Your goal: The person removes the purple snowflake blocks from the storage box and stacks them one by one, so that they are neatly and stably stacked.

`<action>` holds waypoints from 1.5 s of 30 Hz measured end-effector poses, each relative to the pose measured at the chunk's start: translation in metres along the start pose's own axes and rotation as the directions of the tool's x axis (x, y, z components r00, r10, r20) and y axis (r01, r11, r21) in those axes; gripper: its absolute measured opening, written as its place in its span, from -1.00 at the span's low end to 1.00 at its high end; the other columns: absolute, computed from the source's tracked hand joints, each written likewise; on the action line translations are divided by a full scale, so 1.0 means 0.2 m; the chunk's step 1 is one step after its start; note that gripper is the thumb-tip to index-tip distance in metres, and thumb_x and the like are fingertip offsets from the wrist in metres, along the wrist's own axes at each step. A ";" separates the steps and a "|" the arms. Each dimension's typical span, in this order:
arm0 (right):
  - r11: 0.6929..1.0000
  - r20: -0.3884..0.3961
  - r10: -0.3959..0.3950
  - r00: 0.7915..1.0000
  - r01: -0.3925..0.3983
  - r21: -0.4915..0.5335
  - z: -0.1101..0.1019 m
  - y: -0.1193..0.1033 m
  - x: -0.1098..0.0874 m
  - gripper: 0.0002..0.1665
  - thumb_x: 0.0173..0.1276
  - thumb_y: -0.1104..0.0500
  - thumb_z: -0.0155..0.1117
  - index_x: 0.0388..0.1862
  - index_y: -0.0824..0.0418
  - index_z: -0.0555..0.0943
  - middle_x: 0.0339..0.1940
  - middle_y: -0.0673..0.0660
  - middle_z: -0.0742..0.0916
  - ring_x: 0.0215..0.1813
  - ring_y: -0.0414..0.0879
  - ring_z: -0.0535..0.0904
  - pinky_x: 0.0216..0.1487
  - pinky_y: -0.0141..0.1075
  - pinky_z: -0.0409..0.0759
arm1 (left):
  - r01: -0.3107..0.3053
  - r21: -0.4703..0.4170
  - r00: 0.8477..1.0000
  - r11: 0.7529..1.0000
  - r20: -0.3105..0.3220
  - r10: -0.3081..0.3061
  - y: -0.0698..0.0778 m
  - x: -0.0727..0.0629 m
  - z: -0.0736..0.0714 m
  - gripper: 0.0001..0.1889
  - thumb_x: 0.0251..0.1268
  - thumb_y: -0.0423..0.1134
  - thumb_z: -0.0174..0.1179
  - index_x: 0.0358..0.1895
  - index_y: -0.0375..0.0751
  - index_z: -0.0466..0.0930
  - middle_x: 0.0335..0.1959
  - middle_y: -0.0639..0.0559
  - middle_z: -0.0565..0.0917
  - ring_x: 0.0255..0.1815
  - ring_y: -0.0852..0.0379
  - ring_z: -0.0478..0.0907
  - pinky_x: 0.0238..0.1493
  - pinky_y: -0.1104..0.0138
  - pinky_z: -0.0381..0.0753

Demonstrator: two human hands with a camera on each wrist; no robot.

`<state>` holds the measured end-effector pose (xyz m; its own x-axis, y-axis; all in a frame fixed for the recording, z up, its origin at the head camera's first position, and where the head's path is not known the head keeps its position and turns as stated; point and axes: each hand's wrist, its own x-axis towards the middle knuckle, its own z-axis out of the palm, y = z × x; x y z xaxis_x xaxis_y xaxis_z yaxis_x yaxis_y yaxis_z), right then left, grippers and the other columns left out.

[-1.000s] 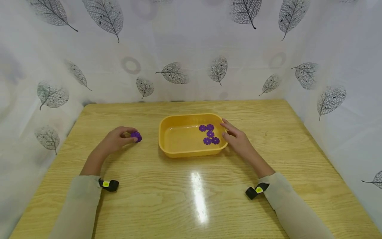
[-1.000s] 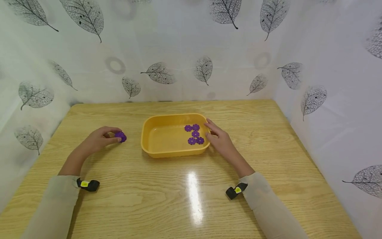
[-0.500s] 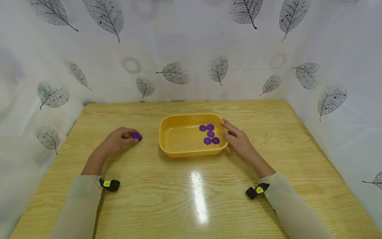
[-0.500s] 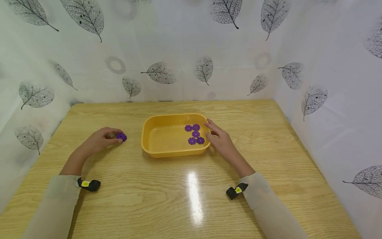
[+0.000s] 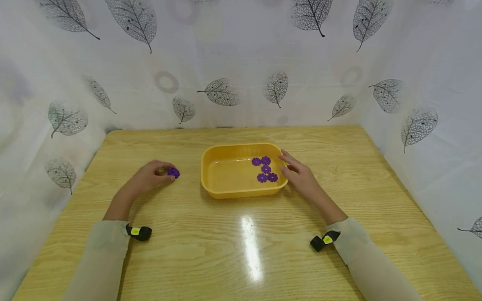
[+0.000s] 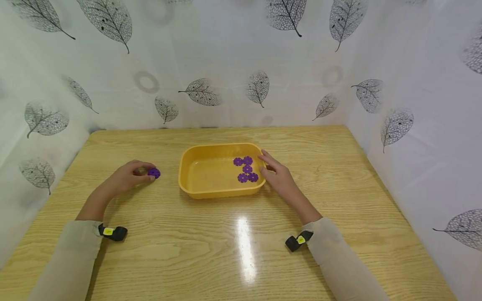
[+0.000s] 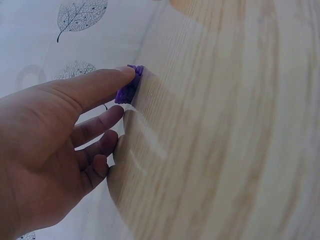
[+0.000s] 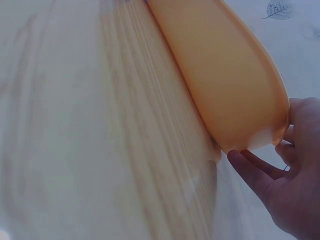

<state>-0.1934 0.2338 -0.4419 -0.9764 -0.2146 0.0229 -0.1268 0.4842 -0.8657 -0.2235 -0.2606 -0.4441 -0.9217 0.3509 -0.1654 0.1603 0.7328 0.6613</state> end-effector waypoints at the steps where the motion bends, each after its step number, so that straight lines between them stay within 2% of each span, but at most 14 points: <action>1: 1.000 0.000 -0.002 1.000 0.002 0.000 0.00 0.00 0.00 -0.41 0.57 -0.05 0.08 0.52 0.01 0.39 0.63 -0.20 0.22 0.59 0.05 0.25 0.50 0.05 0.30 | 0.000 -0.001 1.000 1.000 0.000 0.000 0.00 0.00 0.00 -0.49 0.47 -0.03 0.21 0.33 -0.25 0.50 0.34 -0.34 0.43 0.27 -0.33 0.42 0.25 -0.22 0.42; 10: 1.000 -0.002 -0.010 1.000 0.010 0.009 0.00 0.01 0.00 -0.42 0.57 -0.07 0.09 0.51 -0.01 0.40 0.62 -0.22 0.22 0.60 0.02 0.23 0.51 0.04 0.30 | 0.015 -0.006 1.000 1.000 0.005 -0.015 0.01 0.00 0.00 -0.44 0.43 -0.05 0.25 0.37 -0.28 0.44 0.35 -0.36 0.41 0.25 -0.31 0.41 0.25 -0.20 0.41; 28: 1.000 0.003 -0.017 1.000 0.017 0.013 0.00 0.00 0.00 -0.45 0.60 0.03 0.06 0.52 0.02 0.39 0.64 -0.19 0.21 0.59 0.05 0.24 0.49 0.07 0.32 | -0.004 -0.001 1.000 1.000 -0.002 0.004 0.00 0.01 0.01 -0.51 0.44 -0.12 0.24 0.32 -0.31 0.50 0.36 -0.37 0.42 0.31 -0.32 0.38 0.30 -0.23 0.36; 39: 1.000 0.000 -0.007 1.000 0.007 0.022 0.00 0.01 -0.01 -0.44 0.60 0.01 0.07 0.52 -0.01 0.38 0.63 -0.22 0.20 0.60 0.03 0.21 0.51 0.05 0.29 | 0.023 -0.015 1.000 1.000 0.009 -0.023 0.01 0.00 0.00 -0.38 0.44 -0.01 0.24 0.42 -0.28 0.39 0.40 -0.35 0.38 0.25 -0.30 0.42 0.24 -0.19 0.42; 45: 1.000 0.003 -0.009 1.000 0.009 -0.001 0.00 0.01 0.00 -0.43 0.60 0.01 0.05 0.53 0.01 0.37 0.64 -0.19 0.20 0.60 0.06 0.22 0.51 0.06 0.28 | 0.044 -0.046 0.999 0.998 -0.004 -0.044 0.06 -0.01 -0.03 -0.34 0.46 0.05 0.20 0.47 -0.23 0.34 0.44 -0.32 0.35 0.28 -0.31 0.41 0.14 -0.12 0.52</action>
<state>-0.1936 0.2348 -0.4438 -0.9747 -0.2217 0.0291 -0.1357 0.4830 -0.8650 -0.2218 -0.2559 -0.4321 -0.9294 0.3157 -0.1910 0.1035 0.7199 0.6863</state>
